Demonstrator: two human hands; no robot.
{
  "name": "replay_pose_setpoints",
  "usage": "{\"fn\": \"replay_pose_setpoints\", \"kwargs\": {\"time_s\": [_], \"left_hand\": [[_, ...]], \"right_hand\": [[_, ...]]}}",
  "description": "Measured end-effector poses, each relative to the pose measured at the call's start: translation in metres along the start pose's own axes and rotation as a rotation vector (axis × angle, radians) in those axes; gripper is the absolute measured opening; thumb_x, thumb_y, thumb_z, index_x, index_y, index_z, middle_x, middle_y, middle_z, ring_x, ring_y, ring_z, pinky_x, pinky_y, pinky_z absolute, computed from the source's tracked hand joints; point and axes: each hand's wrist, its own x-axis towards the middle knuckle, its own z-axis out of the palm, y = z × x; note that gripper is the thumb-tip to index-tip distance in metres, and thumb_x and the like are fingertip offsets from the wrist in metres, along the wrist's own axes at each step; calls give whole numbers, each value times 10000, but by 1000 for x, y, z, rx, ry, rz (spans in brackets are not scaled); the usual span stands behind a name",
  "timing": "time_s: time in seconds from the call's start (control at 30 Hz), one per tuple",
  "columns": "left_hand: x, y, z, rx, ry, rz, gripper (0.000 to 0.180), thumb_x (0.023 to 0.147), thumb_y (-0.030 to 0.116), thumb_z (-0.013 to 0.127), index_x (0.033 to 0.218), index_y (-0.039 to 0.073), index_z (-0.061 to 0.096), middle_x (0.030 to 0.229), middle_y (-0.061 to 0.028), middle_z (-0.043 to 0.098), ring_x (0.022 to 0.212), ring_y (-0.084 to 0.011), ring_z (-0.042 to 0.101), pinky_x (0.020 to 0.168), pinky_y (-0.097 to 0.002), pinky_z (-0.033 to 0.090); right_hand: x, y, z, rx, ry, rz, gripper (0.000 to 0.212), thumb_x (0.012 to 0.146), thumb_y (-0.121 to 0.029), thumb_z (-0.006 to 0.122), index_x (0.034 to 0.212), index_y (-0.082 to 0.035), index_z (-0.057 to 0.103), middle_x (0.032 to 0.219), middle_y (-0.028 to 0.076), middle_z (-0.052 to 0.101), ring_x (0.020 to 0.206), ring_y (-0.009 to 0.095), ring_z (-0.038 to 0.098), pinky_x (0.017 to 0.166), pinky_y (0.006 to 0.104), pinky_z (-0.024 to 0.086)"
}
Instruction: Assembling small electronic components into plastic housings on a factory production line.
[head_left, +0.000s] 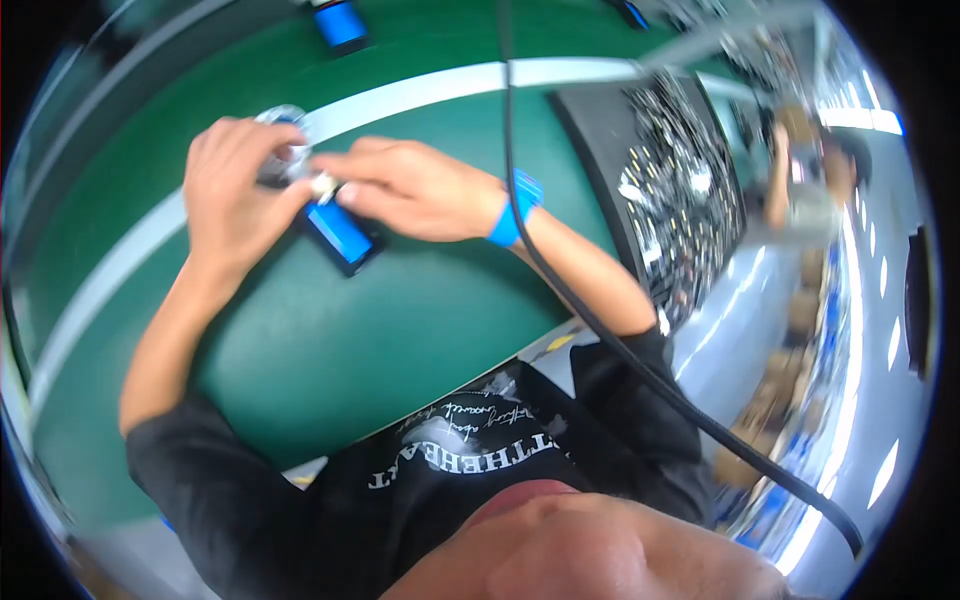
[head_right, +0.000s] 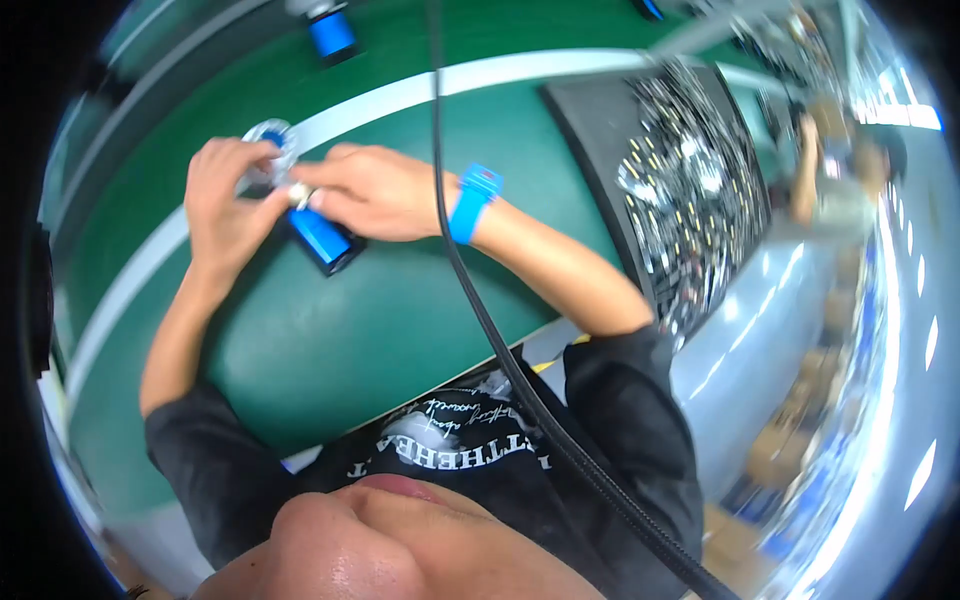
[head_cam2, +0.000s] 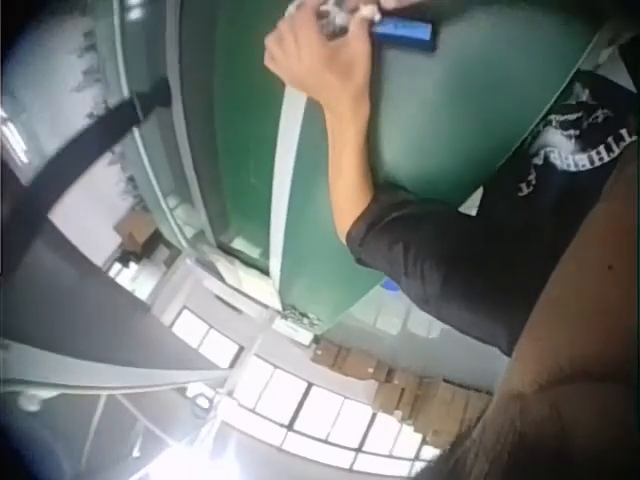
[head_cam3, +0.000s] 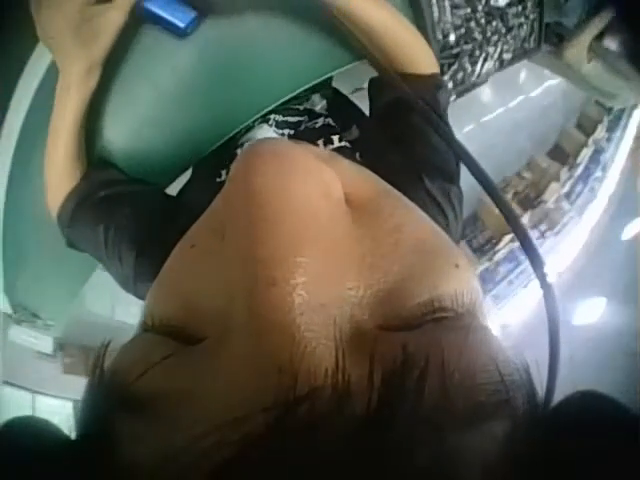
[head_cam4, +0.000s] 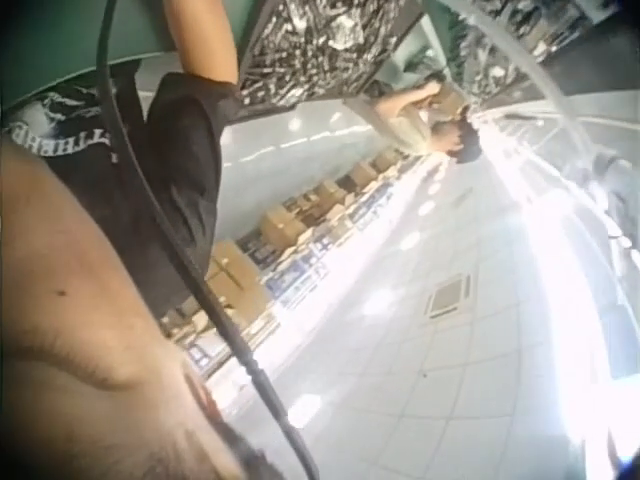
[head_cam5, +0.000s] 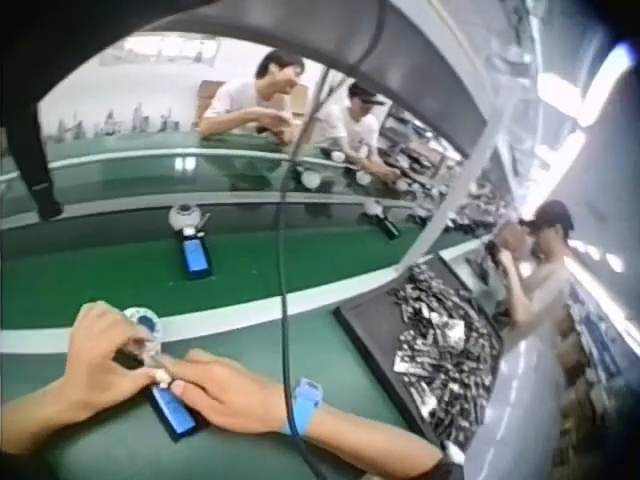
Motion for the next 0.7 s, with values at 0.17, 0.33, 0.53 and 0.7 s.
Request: {"fn": "replay_pose_setpoints", "kwargs": {"time_s": [0.17,0.33,0.53,0.7], "left_hand": [[7,-13,13,-67,-383,151,456,732,434,767,1050,115,696,1205,-125,668,1094,-351,660,922,-442,530],[-21,-73,-4,24,-271,-167,376,883,412,680,978,51,720,1063,-143,701,973,-321,705,866,-395,544],[8,-258,-46,-624,244,-1158,518,1043,502,527,1174,20,662,1068,-58,708,864,-200,671,741,-331,535],[72,-316,-41,-560,309,-1190,577,1007,567,545,1374,122,548,1367,-111,599,1074,-245,667,812,-417,558]], "right_hand": [[-46,-3,-28,-83,-328,-2,451,1021,-262,551,1454,-139,523,1043,196,624,959,358,657,828,444,539],[-138,32,-113,-912,-53,76,561,832,-98,632,1387,-123,555,1082,155,645,1011,352,665,831,450,576],[-254,65,-181,-994,-101,544,471,821,-33,603,1291,-66,603,1116,175,595,1008,356,649,830,460,555],[-240,76,-180,-1099,-135,445,275,780,21,606,1048,-38,624,1072,147,618,936,349,653,790,456,548]]}}
